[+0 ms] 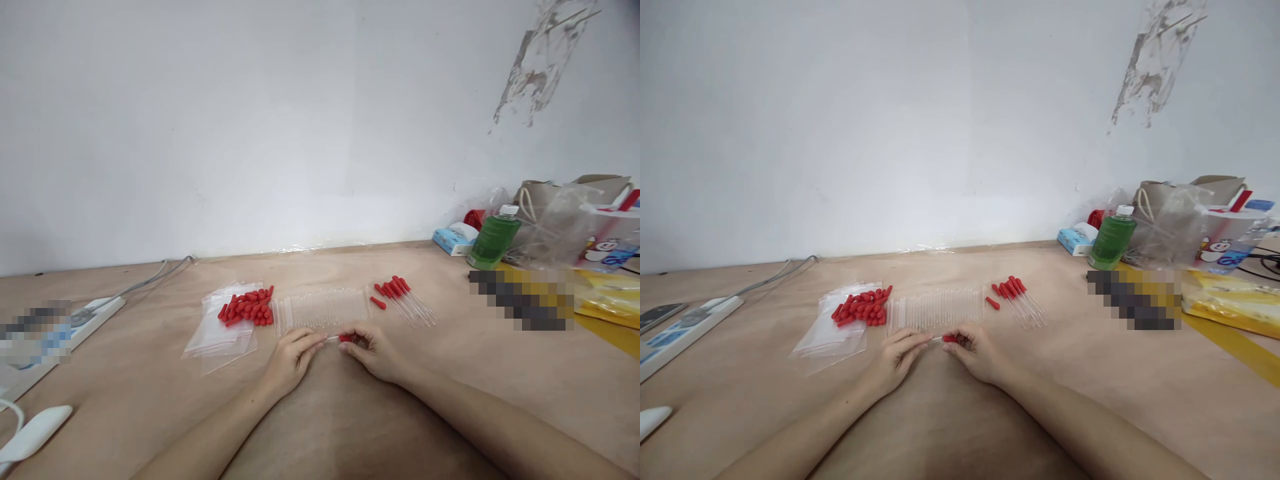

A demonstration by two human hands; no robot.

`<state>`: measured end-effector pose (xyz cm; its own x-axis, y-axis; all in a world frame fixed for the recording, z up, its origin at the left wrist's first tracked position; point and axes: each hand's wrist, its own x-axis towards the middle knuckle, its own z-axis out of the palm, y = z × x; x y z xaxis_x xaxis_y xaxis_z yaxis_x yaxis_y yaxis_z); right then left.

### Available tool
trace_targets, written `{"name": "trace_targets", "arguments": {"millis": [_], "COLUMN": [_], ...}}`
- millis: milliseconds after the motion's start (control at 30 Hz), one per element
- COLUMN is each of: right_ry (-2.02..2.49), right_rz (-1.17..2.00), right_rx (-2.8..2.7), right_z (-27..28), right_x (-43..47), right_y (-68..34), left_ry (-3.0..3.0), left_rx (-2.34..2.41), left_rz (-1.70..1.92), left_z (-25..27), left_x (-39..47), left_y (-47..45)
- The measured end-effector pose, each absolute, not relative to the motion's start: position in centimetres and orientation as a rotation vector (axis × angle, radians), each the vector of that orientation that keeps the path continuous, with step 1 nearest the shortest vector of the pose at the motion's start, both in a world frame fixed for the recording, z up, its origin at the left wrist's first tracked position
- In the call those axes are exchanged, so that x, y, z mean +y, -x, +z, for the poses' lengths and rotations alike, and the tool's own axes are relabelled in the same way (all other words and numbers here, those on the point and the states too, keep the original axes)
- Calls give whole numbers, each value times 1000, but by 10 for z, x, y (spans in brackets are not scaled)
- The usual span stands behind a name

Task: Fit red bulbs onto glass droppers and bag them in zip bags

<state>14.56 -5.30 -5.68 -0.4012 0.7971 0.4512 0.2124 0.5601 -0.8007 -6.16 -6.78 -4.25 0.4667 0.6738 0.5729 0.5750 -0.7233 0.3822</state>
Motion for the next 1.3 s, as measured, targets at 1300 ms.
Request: {"name": "trace_targets", "arguments": {"millis": [1300], "right_ry": [809], "right_rz": [801], "right_rx": [-1734], "right_z": [-28], "right_x": [-42], "right_y": [-151], "left_ry": [-2674], "left_rx": [1042], "left_rz": [985], "left_z": [-41], "left_x": [-71], "left_y": [56]}}
